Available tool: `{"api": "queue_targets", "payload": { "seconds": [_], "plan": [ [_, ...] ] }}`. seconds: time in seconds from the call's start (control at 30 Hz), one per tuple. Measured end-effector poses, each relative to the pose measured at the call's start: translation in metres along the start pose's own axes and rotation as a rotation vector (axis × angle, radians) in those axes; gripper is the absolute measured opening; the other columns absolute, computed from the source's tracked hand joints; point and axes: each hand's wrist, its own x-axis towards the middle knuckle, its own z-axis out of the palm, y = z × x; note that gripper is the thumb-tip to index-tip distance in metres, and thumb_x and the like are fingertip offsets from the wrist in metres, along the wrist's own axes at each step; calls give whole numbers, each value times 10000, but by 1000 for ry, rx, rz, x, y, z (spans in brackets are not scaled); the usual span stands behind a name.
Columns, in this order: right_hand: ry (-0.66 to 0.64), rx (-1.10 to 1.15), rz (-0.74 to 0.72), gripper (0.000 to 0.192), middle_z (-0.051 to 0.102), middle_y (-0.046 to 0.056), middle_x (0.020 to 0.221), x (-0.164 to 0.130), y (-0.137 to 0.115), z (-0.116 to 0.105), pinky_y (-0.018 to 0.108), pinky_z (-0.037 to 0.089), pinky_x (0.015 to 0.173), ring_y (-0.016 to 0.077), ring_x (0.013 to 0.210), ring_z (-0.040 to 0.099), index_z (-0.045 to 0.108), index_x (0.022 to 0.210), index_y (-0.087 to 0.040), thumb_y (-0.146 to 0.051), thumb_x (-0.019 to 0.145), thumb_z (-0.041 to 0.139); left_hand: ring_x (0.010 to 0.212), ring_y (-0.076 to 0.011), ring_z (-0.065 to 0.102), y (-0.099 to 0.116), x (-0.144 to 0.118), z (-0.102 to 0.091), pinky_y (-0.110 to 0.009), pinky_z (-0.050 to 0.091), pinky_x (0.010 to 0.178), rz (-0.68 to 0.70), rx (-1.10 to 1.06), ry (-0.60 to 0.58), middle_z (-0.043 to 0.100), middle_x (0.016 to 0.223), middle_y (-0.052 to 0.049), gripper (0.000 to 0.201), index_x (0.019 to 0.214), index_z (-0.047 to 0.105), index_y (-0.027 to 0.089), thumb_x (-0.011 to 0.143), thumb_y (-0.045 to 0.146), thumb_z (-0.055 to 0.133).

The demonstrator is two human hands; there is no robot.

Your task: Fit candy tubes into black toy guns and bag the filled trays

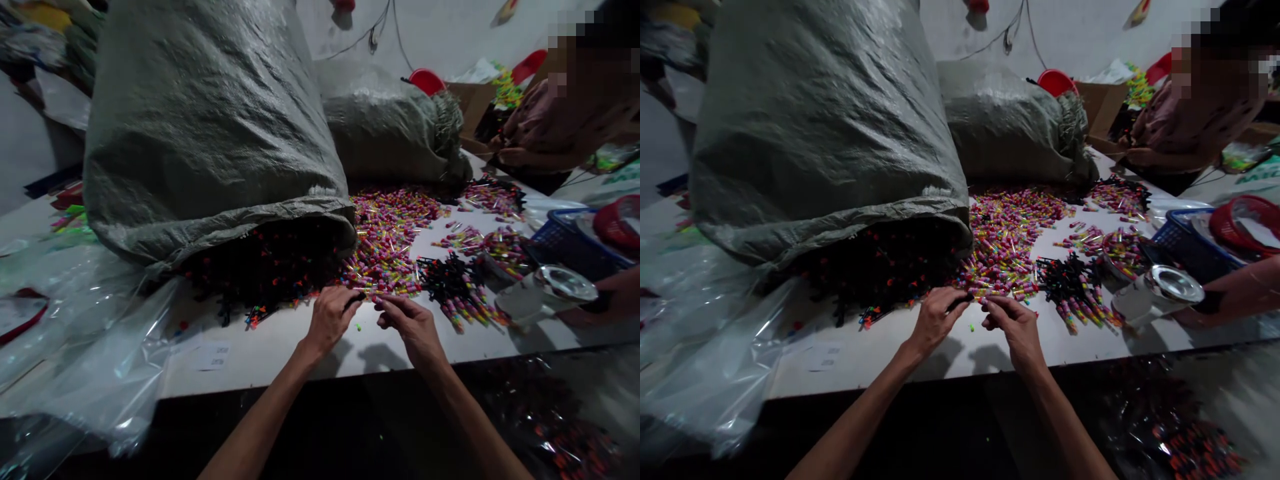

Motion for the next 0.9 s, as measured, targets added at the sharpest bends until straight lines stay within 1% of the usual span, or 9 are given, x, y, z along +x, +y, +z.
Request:
{"api": "queue_targets", "payload": {
  "seconds": [0.1,0.17,0.3,0.5,0.67,0.73,0.9],
  "plan": [
    [-130,-152,-14,294,639,17,674,-8,-9,3,279,449,604,134,596,556,707,944,-169,-395,759,674,820,-166,602,11,-17,-8,-349,369,824,41,37,-96,684,865,-31,152,955,622,204,890,269,500],
    [-220,-239,-19,293,609,1,627,-12,-11,2,279,436,623,129,590,540,709,949,-166,-399,782,650,770,-155,594,14,-24,-11,-363,345,847,57,77,-121,680,809,-15,139,896,626,201,888,261,501],
    [-313,-302,-31,278,581,-6,658,-18,-9,-5,270,413,626,121,602,525,707,961,-178,-394,807,624,740,-142,570,16,-30,-16,-369,317,869,130,174,-138,669,769,-1,147,876,626,205,893,245,485],
    [-387,-384,-44,293,595,16,720,-21,-17,-10,277,419,660,139,659,546,706,981,-187,-409,819,603,698,-127,541,22,-30,-22,-388,281,919,212,255,-143,643,702,5,217,817,629,208,915,238,437],
    [-380,-378,30,351,576,10,683,-24,-22,-10,258,401,592,122,587,505,695,995,-167,-449,840,556,689,-127,540,23,-30,-21,-390,280,925,212,272,-148,639,697,5,226,809,635,205,914,228,436],
    [-380,-368,50,356,561,5,670,-25,-23,-9,246,385,556,114,563,486,694,965,-162,-462,839,549,697,-131,541,24,-30,-20,-391,278,926,217,271,-147,642,701,7,217,818,635,206,913,231,441],
    [-430,-432,39,368,516,-12,601,-25,-23,-11,226,345,508,102,534,448,674,800,-157,-483,850,510,675,-128,525,26,-29,-20,-393,274,929,250,282,-145,638,677,18,211,800,631,201,904,195,448]
  ]
}}
